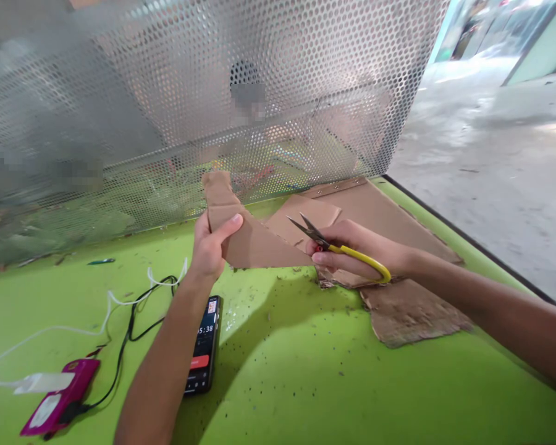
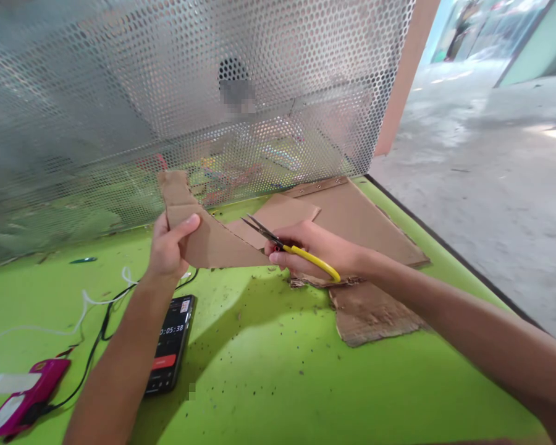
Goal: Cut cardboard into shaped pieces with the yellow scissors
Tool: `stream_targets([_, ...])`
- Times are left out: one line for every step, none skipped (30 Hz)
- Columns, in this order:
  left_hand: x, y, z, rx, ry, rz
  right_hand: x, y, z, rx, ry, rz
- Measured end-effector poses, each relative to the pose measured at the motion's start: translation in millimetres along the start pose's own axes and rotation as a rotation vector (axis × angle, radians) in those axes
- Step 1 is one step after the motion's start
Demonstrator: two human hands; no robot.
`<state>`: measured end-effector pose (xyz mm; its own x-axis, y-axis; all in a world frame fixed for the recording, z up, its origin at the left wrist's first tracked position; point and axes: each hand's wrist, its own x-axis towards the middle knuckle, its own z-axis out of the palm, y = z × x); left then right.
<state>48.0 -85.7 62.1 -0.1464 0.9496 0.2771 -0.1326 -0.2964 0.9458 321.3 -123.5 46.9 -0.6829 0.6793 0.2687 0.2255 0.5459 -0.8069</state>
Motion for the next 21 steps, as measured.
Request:
stream_targets([0,0,-0.3,0.000,-0.007,-0.008,0,1,0,0.021,-0.008,0.001])
stream_targets([0,0,-0.5,0.002,-0.011,-0.015,0,3,0,0.058,-0.017,0.009])
stream_targets([0,0,-0.6,0.007,-0.014,-0.019,0,5,-1,0.109,-0.025,0.024])
stream_targets([0,0,-0.8,0.012,-0.015,-0.019,1,8,-2,0.153,-0.032,0.041])
stream_targets([0,1,-1.0,0.017,-0.014,-0.011,1,11,-4,0.174,-0.033,0.055])
stream_targets([0,1,-1.2,0.020,-0.012,0.001,2,13,-6,0.155,-0.028,0.065])
stream_targets([0,1,-1.4,0.024,-0.010,0.016,3,15,-8,0.096,-0.017,0.067])
stream_targets([0,1,-1.6,0.031,-0.011,0.029,3,17,-9,0.012,-0.004,0.060])
stream_targets([0,1,-1.8,0.040,-0.014,0.039,4,18,-10,-0.078,0.005,0.045])
stream_targets([0,1,-2.0,0.054,-0.021,0.045,4,18,-10,-0.158,0.003,0.030])
stream_targets([0,1,-2.0,0.070,-0.029,0.049,3,18,-10,-0.220,-0.005,0.015])
stream_targets([0,1,-2.0,0.087,-0.037,0.051,3,16,-8,-0.268,-0.018,0.000])
stream_targets([0,1,-1.9,0.103,-0.045,0.055,2,15,-6,-0.309,-0.034,-0.011])
stream_targets([-1,1,-1.7,0.117,-0.051,0.059,2,13,-3,-0.347,-0.049,-0.017])
stream_targets([-1,1,-1.5,0.130,-0.054,0.064,1,11,0,-0.385,-0.059,-0.016])
stream_targets([-2,1,-1.2,0.142,-0.058,0.069,0,10,3,-0.419,-0.069,-0.008])
stream_targets([-3,1,-0.9,0.152,-0.063,0.073,0,8,6,-0.448,-0.080,0.006])
stream_targets([-4,2,-0.6,0.160,-0.068,0.076,0,7,8,-0.470,-0.093,0.022])
stream_targets([-5,2,-0.3,0.166,-0.072,0.078,0,6,9,-0.489,-0.102,0.034])
stream_targets([-5,2,-0.2,0.168,-0.075,0.081,0,6,10,-0.506,-0.106,0.042])
stream_targets([-6,3,-0.1,0.167,-0.077,0.084,0,6,11,-0.522,-0.104,0.045])
